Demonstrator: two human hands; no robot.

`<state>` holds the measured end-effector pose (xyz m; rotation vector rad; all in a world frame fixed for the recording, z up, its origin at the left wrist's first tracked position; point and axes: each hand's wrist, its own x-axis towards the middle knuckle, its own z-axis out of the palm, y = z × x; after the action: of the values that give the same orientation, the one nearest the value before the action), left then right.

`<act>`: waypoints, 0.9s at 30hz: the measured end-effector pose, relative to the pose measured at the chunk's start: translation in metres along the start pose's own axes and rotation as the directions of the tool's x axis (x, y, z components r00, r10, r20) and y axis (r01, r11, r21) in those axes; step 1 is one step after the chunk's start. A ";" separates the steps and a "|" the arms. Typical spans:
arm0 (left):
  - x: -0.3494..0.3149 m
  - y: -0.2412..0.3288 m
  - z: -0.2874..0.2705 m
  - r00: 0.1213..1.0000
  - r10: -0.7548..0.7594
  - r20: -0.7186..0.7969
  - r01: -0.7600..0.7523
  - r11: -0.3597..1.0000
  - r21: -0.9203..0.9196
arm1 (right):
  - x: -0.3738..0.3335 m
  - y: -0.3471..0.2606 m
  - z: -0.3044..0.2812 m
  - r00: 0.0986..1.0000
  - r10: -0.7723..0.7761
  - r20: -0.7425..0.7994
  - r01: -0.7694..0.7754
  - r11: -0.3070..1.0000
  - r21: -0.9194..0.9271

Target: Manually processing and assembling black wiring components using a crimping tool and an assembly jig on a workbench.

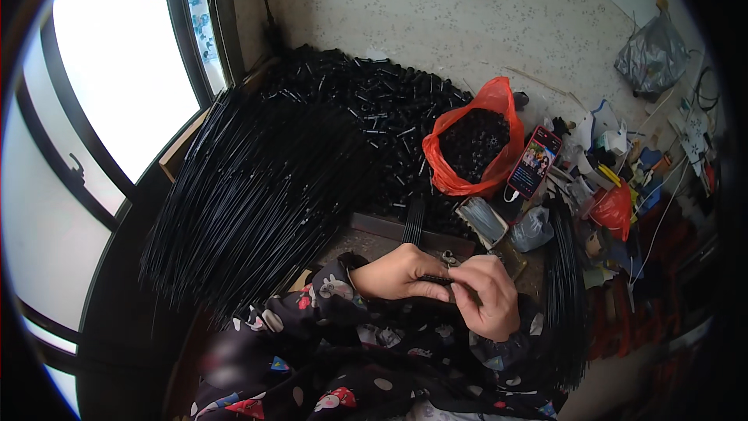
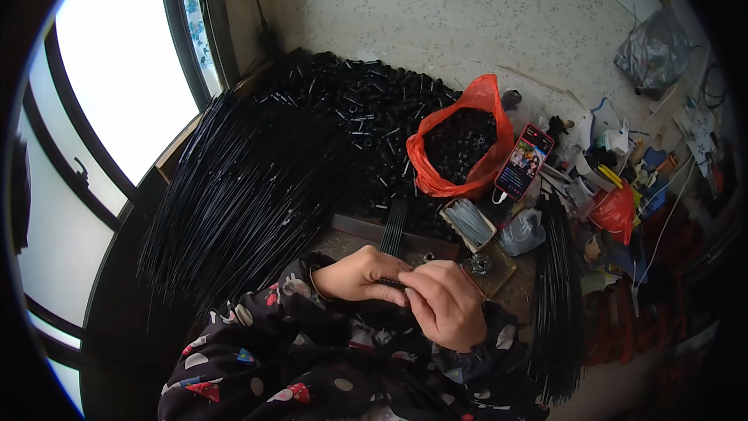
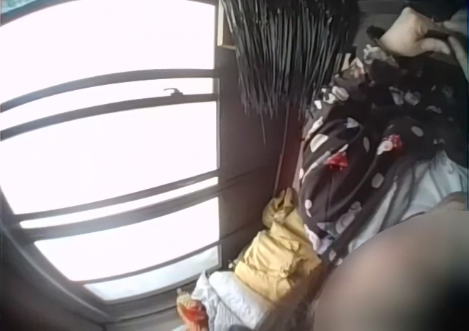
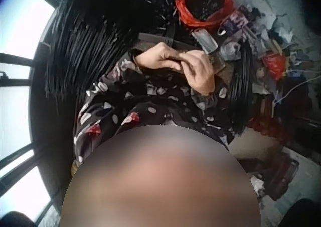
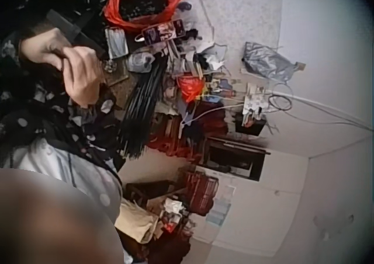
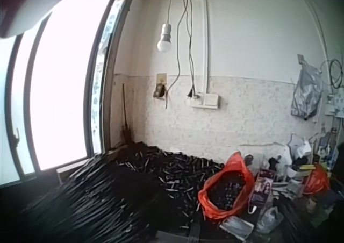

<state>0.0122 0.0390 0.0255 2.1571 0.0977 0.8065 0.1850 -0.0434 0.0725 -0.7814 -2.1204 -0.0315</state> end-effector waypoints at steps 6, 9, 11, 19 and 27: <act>-0.034 -0.039 0.029 0.983 -0.174 0.064 0.175 0.984 -0.015 | 0.010 -0.003 0.012 0.991 0.062 0.116 -0.063 0.998 0.011; -0.063 -0.072 0.059 0.867 -0.483 -0.126 0.419 0.567 0.710 | 0.006 -0.011 0.003 0.967 0.204 0.152 -0.217 0.974 0.072; -0.070 -0.079 0.058 0.887 -0.458 -0.059 0.304 0.483 0.821 | 0.002 -0.020 -0.003 0.904 0.111 0.412 -0.251 0.920 0.302; -0.086 -0.067 0.060 0.888 -0.445 0.119 0.145 0.515 0.845 | -0.012 0.122 0.053 0.860 0.499 0.106 -0.502 0.865 -0.002; -0.099 -0.059 0.053 0.908 -0.411 0.084 0.236 0.666 0.708 | -0.096 0.224 0.053 0.853 0.522 0.015 -0.439 0.733 -0.520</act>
<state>-0.0244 0.0104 -0.0930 2.7965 0.7534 0.2958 0.3107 0.1018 -0.0860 -1.6904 -2.0066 -0.2590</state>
